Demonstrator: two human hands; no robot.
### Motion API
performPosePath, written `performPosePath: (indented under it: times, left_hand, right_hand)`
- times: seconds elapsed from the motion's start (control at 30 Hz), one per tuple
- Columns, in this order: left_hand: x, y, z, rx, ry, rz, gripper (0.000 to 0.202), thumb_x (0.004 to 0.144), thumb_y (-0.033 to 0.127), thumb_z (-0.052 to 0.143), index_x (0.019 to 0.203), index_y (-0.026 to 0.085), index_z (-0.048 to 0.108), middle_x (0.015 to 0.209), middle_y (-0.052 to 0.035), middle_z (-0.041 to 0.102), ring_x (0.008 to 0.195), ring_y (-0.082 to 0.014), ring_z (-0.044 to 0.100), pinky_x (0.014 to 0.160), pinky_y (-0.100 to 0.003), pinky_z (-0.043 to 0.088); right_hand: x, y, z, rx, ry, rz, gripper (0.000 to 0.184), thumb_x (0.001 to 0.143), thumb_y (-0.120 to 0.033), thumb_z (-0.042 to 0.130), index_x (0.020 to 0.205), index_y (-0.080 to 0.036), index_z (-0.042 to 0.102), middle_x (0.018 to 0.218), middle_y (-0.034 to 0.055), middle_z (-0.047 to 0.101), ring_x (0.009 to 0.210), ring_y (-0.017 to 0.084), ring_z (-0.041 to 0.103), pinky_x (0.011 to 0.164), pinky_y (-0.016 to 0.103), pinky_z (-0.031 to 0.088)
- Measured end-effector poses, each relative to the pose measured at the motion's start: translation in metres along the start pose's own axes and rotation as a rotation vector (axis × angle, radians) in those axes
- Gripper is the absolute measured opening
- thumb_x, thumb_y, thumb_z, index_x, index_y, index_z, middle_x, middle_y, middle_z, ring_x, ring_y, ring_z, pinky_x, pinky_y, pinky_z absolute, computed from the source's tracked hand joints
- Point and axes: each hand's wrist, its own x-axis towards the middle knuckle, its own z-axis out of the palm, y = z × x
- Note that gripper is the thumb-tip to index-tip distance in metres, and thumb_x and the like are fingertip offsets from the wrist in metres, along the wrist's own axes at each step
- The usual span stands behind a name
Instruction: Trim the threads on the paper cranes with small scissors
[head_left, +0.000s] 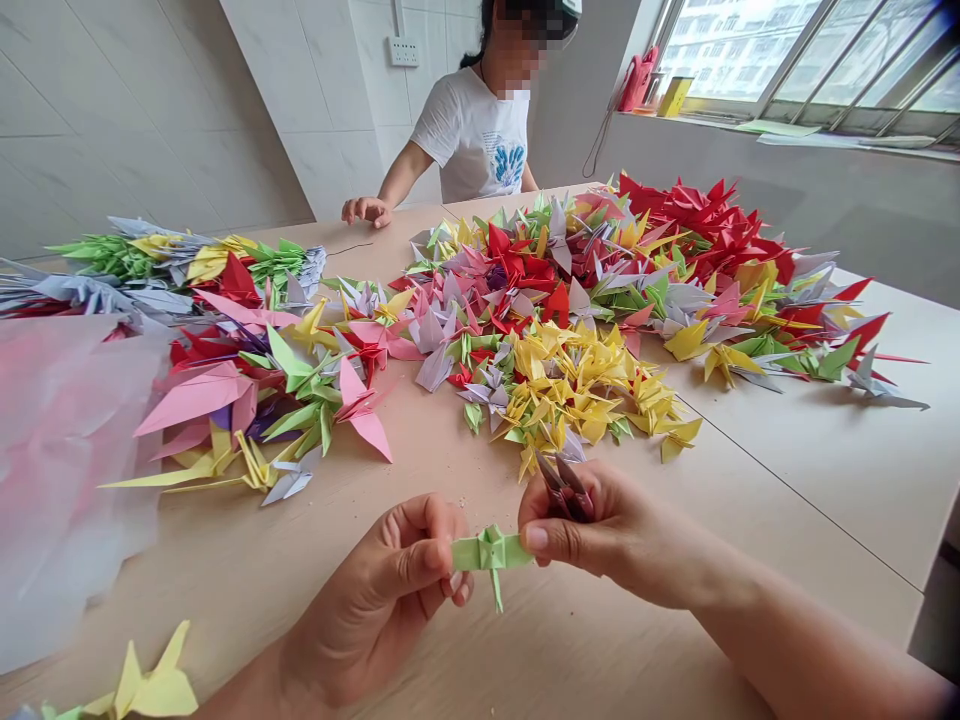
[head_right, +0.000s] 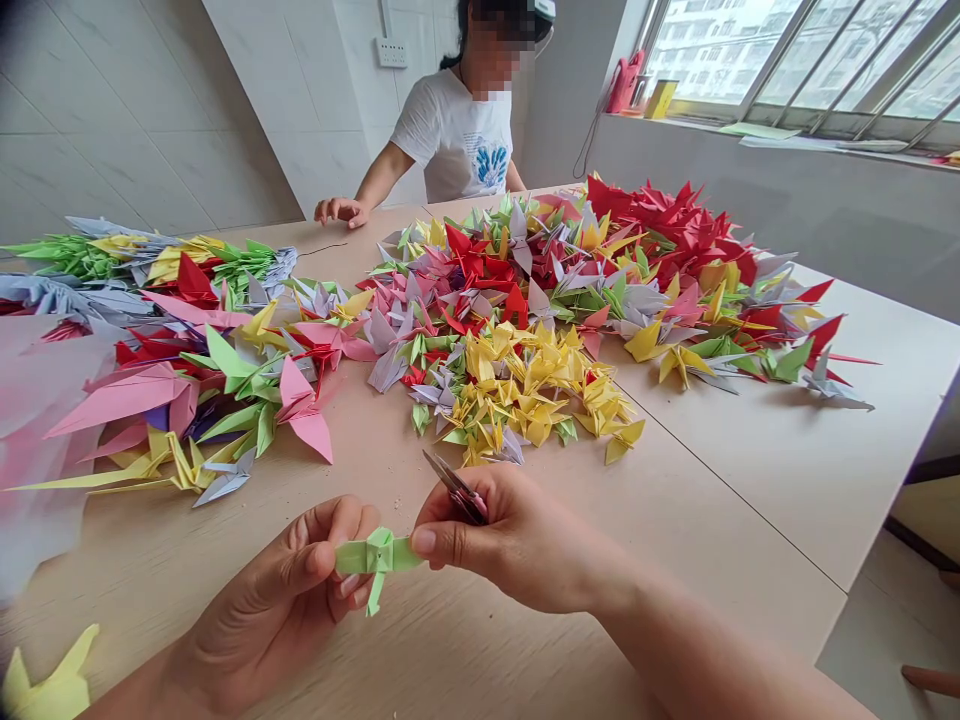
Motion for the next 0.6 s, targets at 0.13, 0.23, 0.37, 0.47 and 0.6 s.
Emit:
performPosePath:
  times: [0.13,0.23,0.37,0.47,0.6]
  left_hand:
    - [0.000,0.000,0.000,-0.017,0.002,0.003,0.022,0.070,0.026,0.072,0.061,0.015,0.055,0.060,0.0009,0.055,0.059,-0.0100,0.049,0.058,-0.020,0.037]
    - [0.001,0.000,-0.001,-0.040,0.012,0.000,0.020,0.072,0.025,0.071,0.062,0.014,0.056,0.061,0.0006,0.054,0.061,-0.0099,0.050,0.059,-0.020,0.040]
    - [0.005,0.003,-0.006,-0.171,0.116,0.043,0.016,0.075,0.020,0.068,0.065,0.015,0.056,0.061,0.0028,0.050,0.060,-0.0075,0.049,0.060,-0.019,0.045]
    - [0.010,0.008,-0.009,-0.247,0.203,0.113,0.012,0.077,0.017,0.065,0.068,0.014,0.058,0.065,0.0030,0.050,0.061,-0.0061,0.050,0.060,-0.017,0.048]
    - [0.013,0.012,-0.008,-0.204,0.243,0.120,0.007,0.078,0.014,0.063,0.071,0.013,0.060,0.068,0.0011,0.054,0.062,-0.0067,0.053,0.060,-0.018,0.051]
  right_hand:
    - [0.000,-0.002,0.000,-0.008,-0.001,0.007,0.031,0.078,-0.042,0.064,0.070,-0.014,0.056,0.054,-0.0062,0.041,0.047,0.005,0.033,0.041,0.019,0.024]
    - [0.002,0.000,-0.001,-0.039,0.010,0.007,0.031,0.079,-0.042,0.063,0.070,-0.014,0.056,0.054,-0.0060,0.042,0.047,0.006,0.033,0.042,0.019,0.025]
    - [0.006,0.007,-0.002,-0.033,0.098,0.035,0.031,0.079,-0.043,0.063,0.069,-0.014,0.056,0.054,-0.0053,0.044,0.046,0.006,0.033,0.041,0.020,0.024]
    - [0.010,0.009,-0.002,0.128,0.275,0.059,0.031,0.079,-0.044,0.062,0.072,-0.015,0.054,0.058,-0.0039,0.049,0.044,0.005,0.031,0.040,0.020,0.020]
    - [0.020,-0.001,0.010,0.320,0.375,0.032,0.030,0.073,-0.041,0.069,0.074,-0.014,0.055,0.063,-0.0009,0.056,0.043,0.004,0.029,0.040,0.020,0.017]
